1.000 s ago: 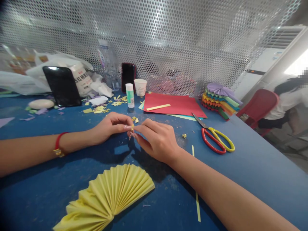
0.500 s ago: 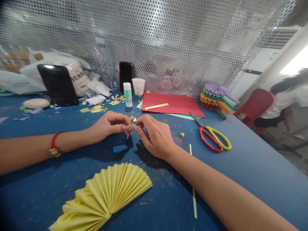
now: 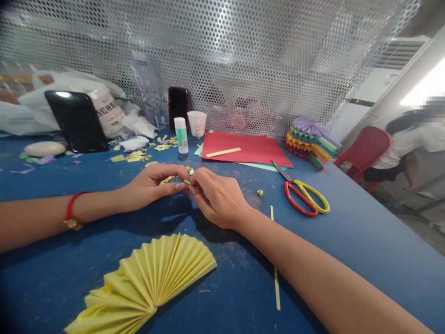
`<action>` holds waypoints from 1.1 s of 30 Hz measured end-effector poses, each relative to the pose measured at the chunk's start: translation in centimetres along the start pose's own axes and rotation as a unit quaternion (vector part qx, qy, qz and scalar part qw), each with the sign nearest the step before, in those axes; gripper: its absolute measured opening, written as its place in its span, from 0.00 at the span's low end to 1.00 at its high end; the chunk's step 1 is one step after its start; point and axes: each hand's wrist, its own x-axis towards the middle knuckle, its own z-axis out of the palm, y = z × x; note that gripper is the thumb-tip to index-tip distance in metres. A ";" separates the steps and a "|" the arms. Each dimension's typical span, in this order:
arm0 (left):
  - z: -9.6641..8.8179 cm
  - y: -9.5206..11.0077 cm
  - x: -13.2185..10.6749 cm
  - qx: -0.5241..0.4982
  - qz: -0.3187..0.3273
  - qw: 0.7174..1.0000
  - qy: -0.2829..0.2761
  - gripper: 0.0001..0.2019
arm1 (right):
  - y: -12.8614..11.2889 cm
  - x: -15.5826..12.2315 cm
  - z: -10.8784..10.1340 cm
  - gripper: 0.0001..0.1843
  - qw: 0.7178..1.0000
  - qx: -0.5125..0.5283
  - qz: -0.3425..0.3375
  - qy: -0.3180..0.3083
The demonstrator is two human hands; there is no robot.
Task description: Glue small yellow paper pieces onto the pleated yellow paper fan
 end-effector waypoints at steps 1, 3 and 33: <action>0.0 0.0 0.0 0.002 0.010 1.000 -0.001 0.10 | 0.0 0.0 0.0 0.02 1.000 0.001 -0.004 -0.002; 0.1 0.0 0.0 0.008 0.022 1.000 -0.005 0.10 | -0.1 0.0 -0.1 0.03 1.000 0.006 -0.010 -0.005; 0.2 -0.1 -0.6 0.053 0.108 0.991 -0.057 0.22 | -1.0 0.0 0.3 0.06 0.994 0.105 -0.001 0.035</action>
